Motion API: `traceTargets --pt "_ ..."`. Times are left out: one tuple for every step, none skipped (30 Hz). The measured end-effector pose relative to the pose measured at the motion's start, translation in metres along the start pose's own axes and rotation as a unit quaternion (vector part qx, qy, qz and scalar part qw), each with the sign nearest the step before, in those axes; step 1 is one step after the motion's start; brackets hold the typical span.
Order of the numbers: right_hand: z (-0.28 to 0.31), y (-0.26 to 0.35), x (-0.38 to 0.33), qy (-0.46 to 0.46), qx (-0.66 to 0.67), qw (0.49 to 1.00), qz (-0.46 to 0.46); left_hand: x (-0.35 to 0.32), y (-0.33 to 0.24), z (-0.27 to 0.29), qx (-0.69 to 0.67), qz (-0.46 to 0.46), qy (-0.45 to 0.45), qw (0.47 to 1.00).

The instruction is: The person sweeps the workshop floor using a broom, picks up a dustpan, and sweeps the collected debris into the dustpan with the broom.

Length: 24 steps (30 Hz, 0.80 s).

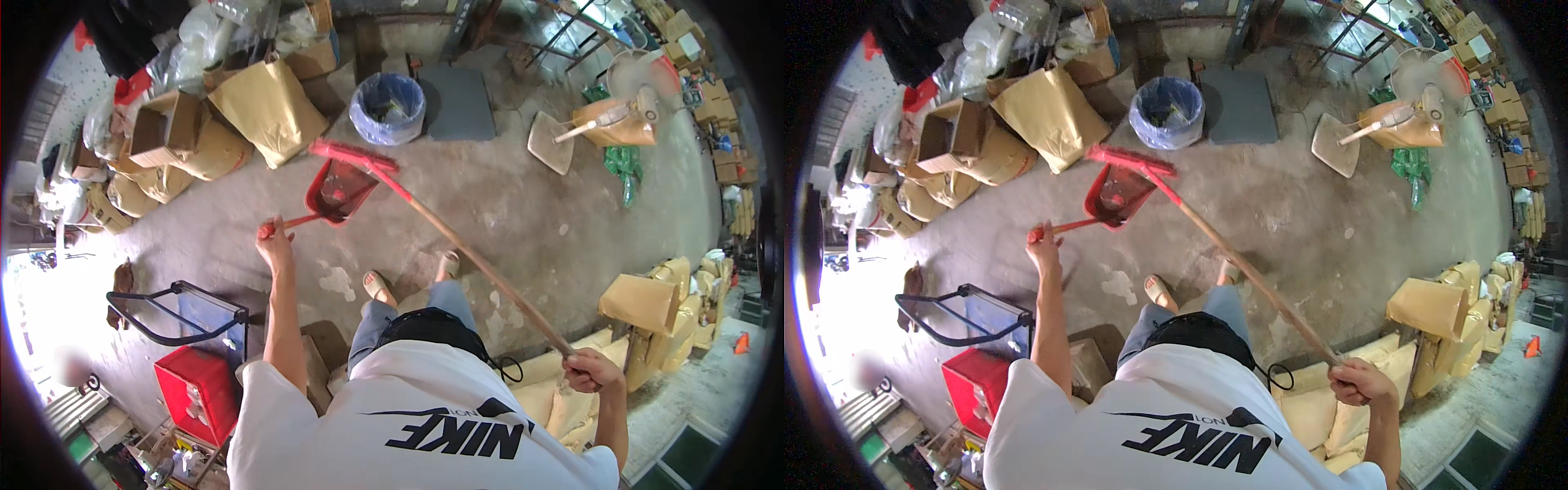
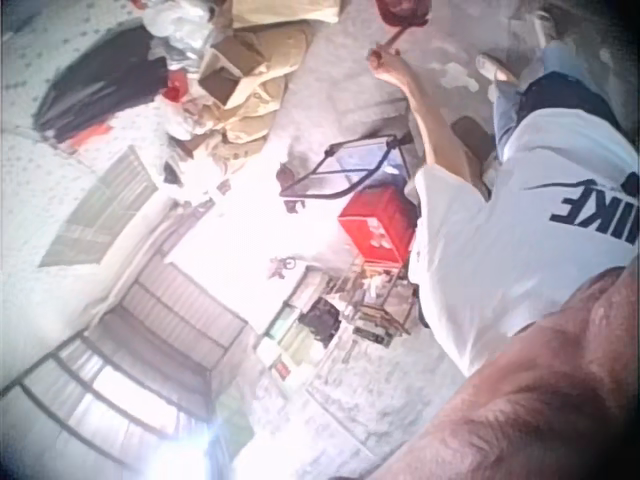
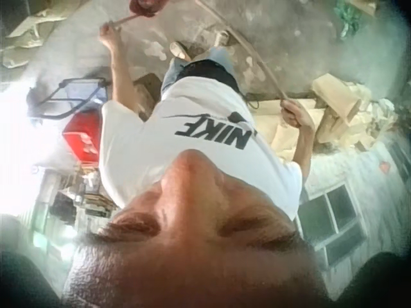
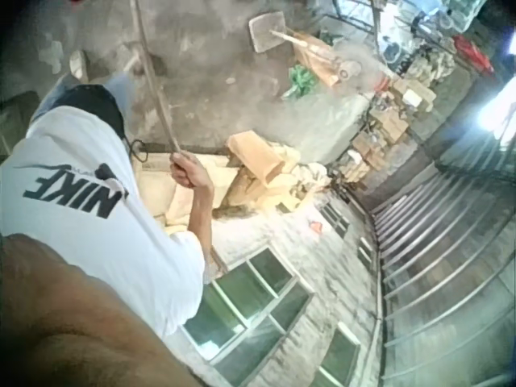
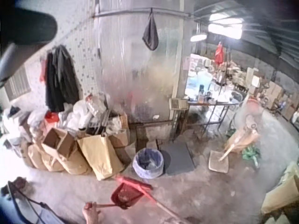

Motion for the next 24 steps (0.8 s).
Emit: traceTargets --pt "0.017 -0.001 -0.008 0.004 0.016 1.0 0.018 -0.008 -0.038 -0.012 -0.002 -0.011 0.0 1.0" --pt "0.033 -0.001 -0.013 0.009 0.029 0.999 0.034 -0.017 -0.075 -0.025 0.014 -0.043 0.023 0.999" --pt "0.047 0.003 -0.015 0.004 0.018 0.997 0.073 -0.024 -0.1 -0.041 0.032 -0.075 0.045 0.996" --pt "0.059 0.006 -0.012 0.013 0.017 0.996 0.083 -0.028 -0.118 -0.06 0.03 -0.088 0.043 0.995" --pt "0.069 0.011 -0.008 0.039 0.037 0.993 0.106 -0.034 -0.139 -0.079 0.038 -0.143 0.064 0.987" --pt "0.077 0.017 -0.004 0.065 0.058 0.988 0.128 -0.043 -0.157 -0.1 0.047 -0.196 0.086 0.976" --pt "0.08 0.024 0.003 0.097 0.055 0.985 0.131 -0.052 -0.171 -0.128 0.064 -0.221 0.108 0.967" --pt "0.087 0.029 0.013 0.107 0.06 0.983 0.139 -0.058 -0.179 -0.153 0.083 -0.243 0.131 0.957" --pt "0.094 0.033 0.025 0.132 0.101 0.978 0.126 -0.042 -0.167 -0.17 0.143 -0.339 0.112 0.923" --pt "0.103 0.034 0.038 0.154 0.147 0.971 0.112 -0.059 -0.173 -0.197 0.183 -0.382 0.109 0.899" --pt "0.11 0.037 0.048 0.161 0.153 0.968 0.116 -0.083 -0.182 -0.225 0.182 -0.43 0.124 0.876" --pt "0.112 0.04 0.057 0.206 0.198 0.953 0.1 -0.092 -0.173 -0.253 0.182 -0.46 0.157 0.855" --pt "0.112 0.045 0.063 0.252 0.24 0.934 0.083 -0.096 -0.158 -0.276 0.2 -0.497 0.164 0.828" --pt "0.115 0.049 0.071 0.258 0.242 0.931 0.085 -0.103 -0.147 -0.298 0.21 -0.541 0.193 0.791" --pt "0.12 0.048 0.077 0.262 0.24 0.93 0.09 -0.106 -0.131 -0.317 0.251 -0.507 0.238 0.79" --pt "0.125 0.048 0.079 0.267 0.238 0.929 0.096 -0.109 -0.125 -0.328 0.254 -0.508 0.24 0.787" --pt "0.129 0.046 0.078 0.292 0.264 0.915 0.089 -0.114 -0.116 -0.34 0.292 -0.519 0.258 0.76" --pt "0.138 0.041 0.076 0.294 0.266 0.914 0.087 -0.116 -0.107 -0.35 0.33 -0.529 0.275 0.732" --pt "0.146 0.035 0.071 0.32 0.312 0.892 0.07 -0.121 -0.101 -0.357 0.37 -0.515 0.296 0.714" --pt "0.152 0.033 0.067 0.344 0.356 0.868 0.052 -0.125 -0.099 -0.363 0.373 -0.513 0.298 0.714" --pt "0.158 0.032 0.066 0.344 0.357 0.867 0.048 -0.131 -0.096 -0.37 0.386 -0.519 0.311 0.696" --pt "0.164 0.031 0.066 0.326 0.335 0.883 0.054 -0.136 -0.093 -0.376 0.4 -0.525 0.322 0.679" --pt "0.171 0.031 0.065 0.308 0.311 0.897 0.061 -0.137 -0.088 -0.378 0.402 -0.523 0.322 0.679" --pt "0.179 0.032 0.064 0.308 0.31 0.897 0.058 -0.137 -0.083 -0.379 0.414 -0.534 0.312 0.668"
Point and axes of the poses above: each hand's wrist, its own x-axis towards the middle knuckle, its own z-axis out of the back of the hand, y = z × x, the point moved 5 cm from there along x, towards the middle knuckle
